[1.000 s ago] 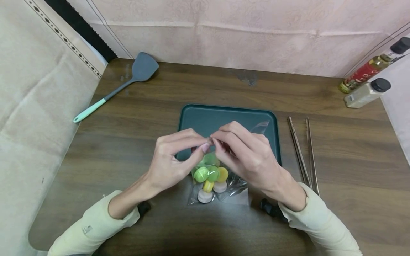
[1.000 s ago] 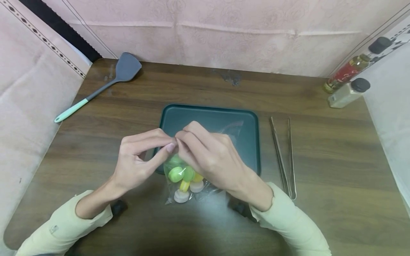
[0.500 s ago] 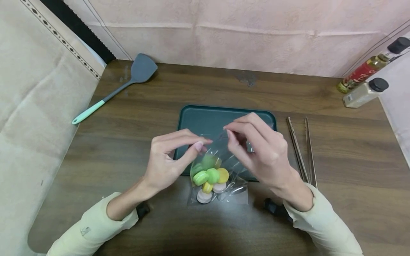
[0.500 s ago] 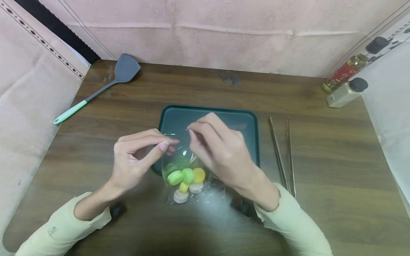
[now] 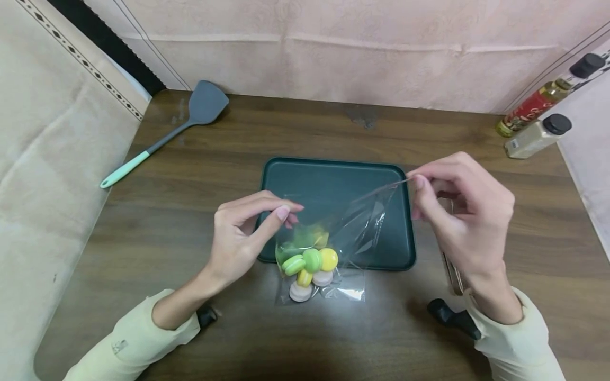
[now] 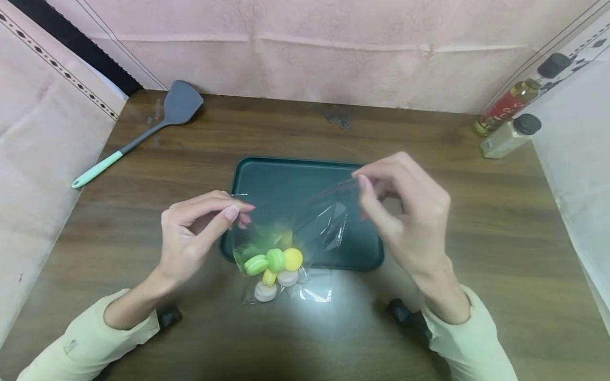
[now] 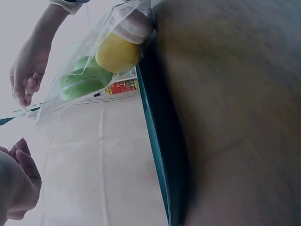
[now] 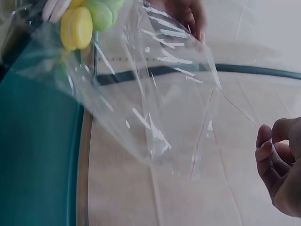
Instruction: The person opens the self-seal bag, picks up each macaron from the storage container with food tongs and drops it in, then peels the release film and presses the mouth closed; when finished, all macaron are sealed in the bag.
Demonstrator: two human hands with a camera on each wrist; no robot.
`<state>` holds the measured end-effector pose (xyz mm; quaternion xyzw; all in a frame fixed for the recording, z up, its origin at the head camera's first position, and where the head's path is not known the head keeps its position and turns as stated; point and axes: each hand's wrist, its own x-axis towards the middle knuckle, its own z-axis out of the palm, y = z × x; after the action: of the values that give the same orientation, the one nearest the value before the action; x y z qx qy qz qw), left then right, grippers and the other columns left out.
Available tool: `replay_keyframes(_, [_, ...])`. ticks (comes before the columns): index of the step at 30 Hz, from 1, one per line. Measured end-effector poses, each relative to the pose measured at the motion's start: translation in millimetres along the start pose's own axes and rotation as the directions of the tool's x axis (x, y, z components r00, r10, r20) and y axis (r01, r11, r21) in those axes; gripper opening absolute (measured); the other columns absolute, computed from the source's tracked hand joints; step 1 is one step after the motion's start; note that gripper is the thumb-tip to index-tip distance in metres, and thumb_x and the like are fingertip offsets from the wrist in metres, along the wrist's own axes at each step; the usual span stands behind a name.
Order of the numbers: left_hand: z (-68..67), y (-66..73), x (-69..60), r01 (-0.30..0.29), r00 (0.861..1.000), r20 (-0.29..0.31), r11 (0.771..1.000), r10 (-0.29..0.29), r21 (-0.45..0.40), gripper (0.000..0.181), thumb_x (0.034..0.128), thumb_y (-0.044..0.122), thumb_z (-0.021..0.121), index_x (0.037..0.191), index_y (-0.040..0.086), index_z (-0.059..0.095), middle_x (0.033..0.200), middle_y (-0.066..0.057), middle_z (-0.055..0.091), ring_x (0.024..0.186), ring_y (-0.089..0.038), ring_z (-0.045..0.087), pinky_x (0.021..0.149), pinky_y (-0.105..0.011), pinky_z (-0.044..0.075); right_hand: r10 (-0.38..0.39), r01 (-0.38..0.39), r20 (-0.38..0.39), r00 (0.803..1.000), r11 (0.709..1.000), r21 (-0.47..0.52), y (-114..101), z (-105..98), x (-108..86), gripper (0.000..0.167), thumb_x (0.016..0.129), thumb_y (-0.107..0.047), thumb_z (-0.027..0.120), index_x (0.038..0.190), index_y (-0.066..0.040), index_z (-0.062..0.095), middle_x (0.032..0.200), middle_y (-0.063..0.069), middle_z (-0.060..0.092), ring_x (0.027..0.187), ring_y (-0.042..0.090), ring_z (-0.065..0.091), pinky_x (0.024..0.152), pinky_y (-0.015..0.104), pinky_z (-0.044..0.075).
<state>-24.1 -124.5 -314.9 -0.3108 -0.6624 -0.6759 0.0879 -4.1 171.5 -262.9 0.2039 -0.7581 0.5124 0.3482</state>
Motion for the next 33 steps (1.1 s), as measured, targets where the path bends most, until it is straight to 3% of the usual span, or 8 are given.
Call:
replay_keyframes(7, [0.4, 0.1, -0.1, 0.006, 1.0, 0.007, 1.0, -0.006, -0.002, 0.012, 0.1016, -0.006, 0.069, 0.103, -0.009, 0.08, 0.086, -0.012, 0.077, 0.077, -0.018, 0.074, 0.07, -0.024, 0.059, 0.041, -0.042, -0.046, 0.998, 0.999, -0.03, 2, -16, -1.3, 0.006, 0.094, 0.014, 0.07, 0.093, 0.019, 0.072, 0.077, 0.008, 0.065, 0.062, 0.0, 0.062, 0.056, 0.009, 0.042])
replay_keyframes(19, [0.5, -4.4, -0.9, -0.018, 1.0, -0.008, 0.999, 0.017, -0.045, 0.013, 0.0999, -0.012, 0.066, 0.102, -0.011, 0.079, 0.084, -0.016, 0.076, 0.076, -0.022, 0.073, 0.07, -0.026, 0.06, 0.129, -0.13, -0.141, 0.982, 0.992, 0.002, 3, -43, -1.9, 0.011, 0.095, 0.015, 0.067, 0.092, 0.025, 0.069, 0.08, 0.0, 0.069, 0.056, 0.0, 0.063, 0.054, 0.009, 0.048])
replay_keyframes(27, [1.1, -5.7, -1.5, -0.041, 0.999, -0.009, 0.996, 0.041, -0.078, 0.012, 0.1011, -0.011, 0.066, 0.101, -0.015, 0.077, 0.085, -0.019, 0.075, 0.078, -0.017, 0.074, 0.072, -0.029, 0.064, 0.255, -0.213, -0.178, 0.951, 0.951, 0.222, 30, -74, 0.9, 0.015, 0.095, 0.015, 0.068, 0.094, 0.029, 0.067, 0.079, 0.011, 0.068, 0.05, 0.009, 0.061, 0.049, 0.017, 0.046])
replay_keyframes(33, [1.5, -6.5, -2.1, -0.047, 0.999, -0.005, 0.996, 0.046, -0.081, 0.012, 0.1017, -0.009, 0.067, 0.1, -0.015, 0.077, 0.085, -0.019, 0.075, 0.079, -0.018, 0.074, 0.071, -0.028, 0.063, 0.35, -0.292, -0.195, 0.916, 0.916, 0.273, 59, -94, 0.7, 0.015, 0.096, 0.015, 0.069, 0.097, 0.029, 0.067, 0.073, 0.012, 0.073, 0.045, 0.013, 0.058, 0.046, 0.019, 0.045])
